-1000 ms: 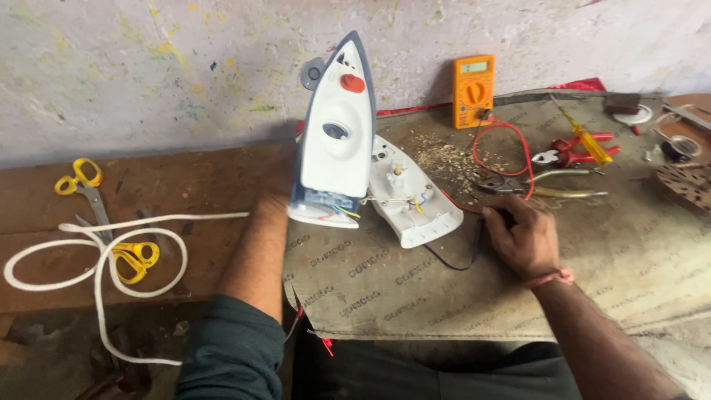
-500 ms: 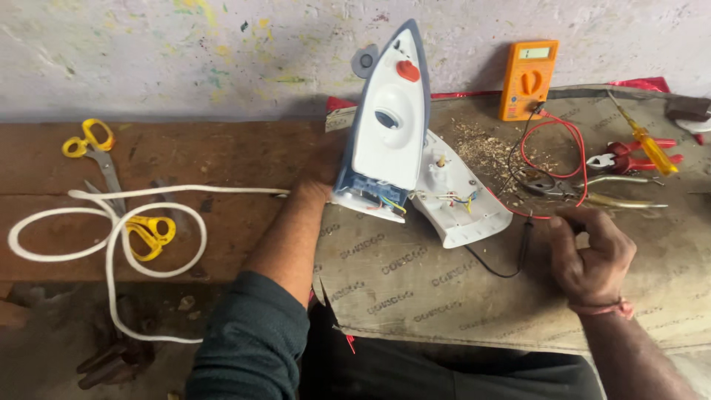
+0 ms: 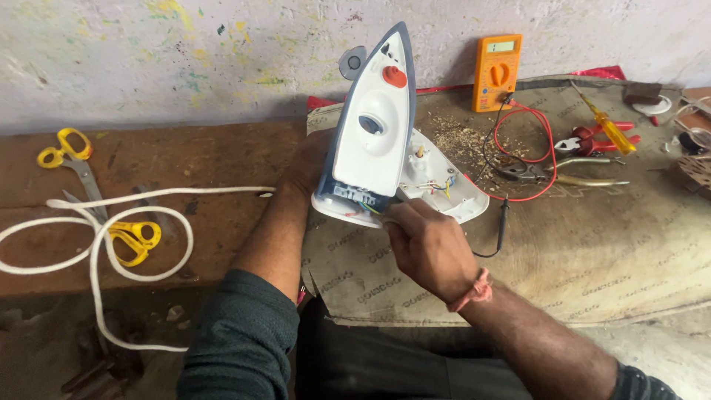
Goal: The person disassembles a clothes iron, checks the internal wiring and components, and then reassembles the outer casing.
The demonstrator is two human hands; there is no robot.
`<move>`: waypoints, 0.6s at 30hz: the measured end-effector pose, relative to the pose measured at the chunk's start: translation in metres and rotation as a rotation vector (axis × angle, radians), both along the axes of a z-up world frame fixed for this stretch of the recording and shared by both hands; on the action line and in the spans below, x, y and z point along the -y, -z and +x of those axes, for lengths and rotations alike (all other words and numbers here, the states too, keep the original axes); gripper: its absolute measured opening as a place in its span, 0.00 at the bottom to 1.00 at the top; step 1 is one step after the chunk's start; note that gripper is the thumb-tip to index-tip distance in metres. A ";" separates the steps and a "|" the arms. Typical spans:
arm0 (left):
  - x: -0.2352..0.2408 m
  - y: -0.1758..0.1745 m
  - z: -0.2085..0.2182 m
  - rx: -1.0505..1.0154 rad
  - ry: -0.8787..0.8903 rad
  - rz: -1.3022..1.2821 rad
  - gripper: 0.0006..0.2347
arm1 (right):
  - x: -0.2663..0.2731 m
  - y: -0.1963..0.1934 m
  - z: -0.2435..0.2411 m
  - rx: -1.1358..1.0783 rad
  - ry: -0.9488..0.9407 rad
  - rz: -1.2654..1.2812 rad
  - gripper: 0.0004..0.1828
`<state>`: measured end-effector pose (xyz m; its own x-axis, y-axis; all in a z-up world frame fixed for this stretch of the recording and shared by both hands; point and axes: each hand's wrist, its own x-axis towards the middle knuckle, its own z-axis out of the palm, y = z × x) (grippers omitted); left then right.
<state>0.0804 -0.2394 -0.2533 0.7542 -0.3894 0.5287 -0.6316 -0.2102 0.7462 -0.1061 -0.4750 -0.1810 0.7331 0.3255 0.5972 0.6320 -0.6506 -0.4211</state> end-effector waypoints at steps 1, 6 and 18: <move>0.002 -0.002 0.000 -0.039 -0.054 0.053 0.11 | -0.001 0.002 0.001 0.001 0.005 -0.002 0.05; 0.010 -0.012 -0.008 -0.308 0.032 -0.201 0.13 | -0.004 0.002 0.004 0.077 -0.018 -0.005 0.04; 0.006 -0.009 -0.004 -0.228 0.037 -0.169 0.10 | -0.007 -0.004 0.003 -0.035 -0.053 0.217 0.04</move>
